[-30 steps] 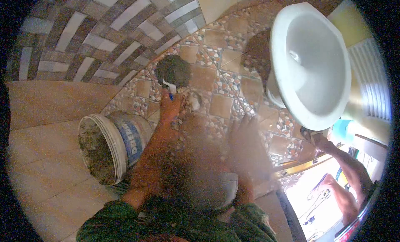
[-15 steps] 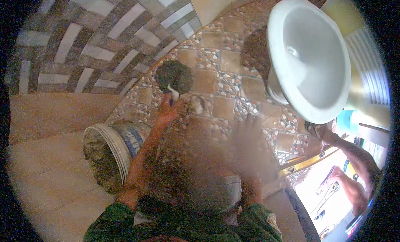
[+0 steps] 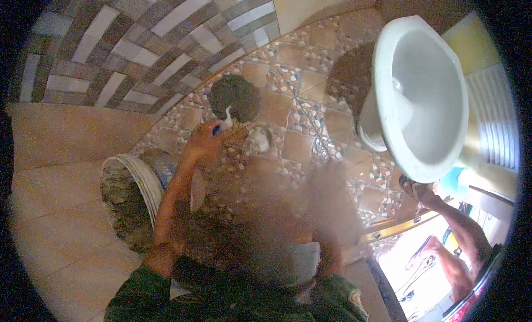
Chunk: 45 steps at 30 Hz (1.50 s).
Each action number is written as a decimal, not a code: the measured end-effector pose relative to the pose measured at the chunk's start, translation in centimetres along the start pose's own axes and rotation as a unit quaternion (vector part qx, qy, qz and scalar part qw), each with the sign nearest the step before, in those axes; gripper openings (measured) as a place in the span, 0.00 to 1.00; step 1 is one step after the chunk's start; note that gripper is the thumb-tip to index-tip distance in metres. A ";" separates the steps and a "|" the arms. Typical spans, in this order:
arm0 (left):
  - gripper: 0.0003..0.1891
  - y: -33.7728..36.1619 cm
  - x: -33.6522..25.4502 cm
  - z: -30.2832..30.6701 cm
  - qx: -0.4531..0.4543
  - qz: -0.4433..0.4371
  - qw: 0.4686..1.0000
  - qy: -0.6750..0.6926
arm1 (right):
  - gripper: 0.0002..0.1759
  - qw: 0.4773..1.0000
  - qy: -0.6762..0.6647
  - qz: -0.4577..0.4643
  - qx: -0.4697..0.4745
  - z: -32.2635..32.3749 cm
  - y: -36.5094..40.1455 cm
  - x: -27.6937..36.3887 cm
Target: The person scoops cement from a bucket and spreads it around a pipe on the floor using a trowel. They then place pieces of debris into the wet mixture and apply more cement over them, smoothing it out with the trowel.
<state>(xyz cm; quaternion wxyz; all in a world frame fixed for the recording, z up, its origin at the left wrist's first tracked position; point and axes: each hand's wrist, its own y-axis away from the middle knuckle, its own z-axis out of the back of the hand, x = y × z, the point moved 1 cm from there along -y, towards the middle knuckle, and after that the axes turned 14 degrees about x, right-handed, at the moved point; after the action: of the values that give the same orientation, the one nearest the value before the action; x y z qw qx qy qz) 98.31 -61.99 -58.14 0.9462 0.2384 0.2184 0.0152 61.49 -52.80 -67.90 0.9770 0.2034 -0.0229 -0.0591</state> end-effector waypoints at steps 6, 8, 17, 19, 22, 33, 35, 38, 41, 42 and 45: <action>0.20 -4.5 -0.3 3.5 0.049 0.083 0.995 -0.030 | 0.31 0.991 -0.104 -0.054 -0.064 -0.2 -0.1 1.0; 0.19 -5.4 0.9 2.6 0.022 0.070 0.997 -0.028 | 0.31 0.990 -0.111 -0.064 -0.051 -0.5 -0.1 0.8; 0.22 -5.6 0.8 0.4 -0.046 0.061 0.990 0.119 | 0.31 0.990 -0.108 -0.056 -0.069 -0.9 0.5 0.4; 0.24 -3.9 -2.5 -1.0 -0.188 0.107 0.961 0.173 | 0.31 0.990 -0.104 -0.072 -0.064 -0.8 0.0 1.0; 0.24 -6.1 -4.4 -5.2 -0.085 0.200 0.953 0.212 | 0.30 0.988 -0.120 -0.073 -0.065 -0.1 0.4 1.5; 0.34 -11.7 -7.2 -3.4 0.032 0.240 0.964 0.110 | 0.31 0.989 -0.097 -0.053 -0.094 1.1 1.3 2.7; 0.32 -11.6 -6.6 -4.3 -0.049 0.293 0.939 0.174 | 0.31 0.991 -0.088 -0.054 -0.082 1.1 0.9 2.8; 0.24 -8.5 -2.9 -5.9 -0.094 0.227 0.930 0.273 | 0.30 0.992 -0.080 -0.070 -0.069 0.5 1.6 1.7; 0.17 -4.8 -1.4 -2.1 -0.082 0.177 0.941 0.276 | 0.30 0.990 -0.092 -0.070 -0.081 0.2 0.2 2.2; 0.16 -3.0 -1.3 -0.5 -0.097 0.179 0.945 0.254 | 0.30 0.990 -0.092 -0.066 -0.084 0.0 0.2 1.9; 0.19 -1.0 2.1 0.8 -0.111 0.127 0.975 0.147 | 0.29 0.994 -0.050 -0.055 -0.080 0.3 0.4 2.1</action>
<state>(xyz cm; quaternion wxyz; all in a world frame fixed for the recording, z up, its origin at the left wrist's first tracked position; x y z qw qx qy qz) 100.51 -62.95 -58.82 0.9145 0.1531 0.3204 0.1940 63.56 -52.78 -67.40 0.9831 0.1225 -0.0554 -0.1246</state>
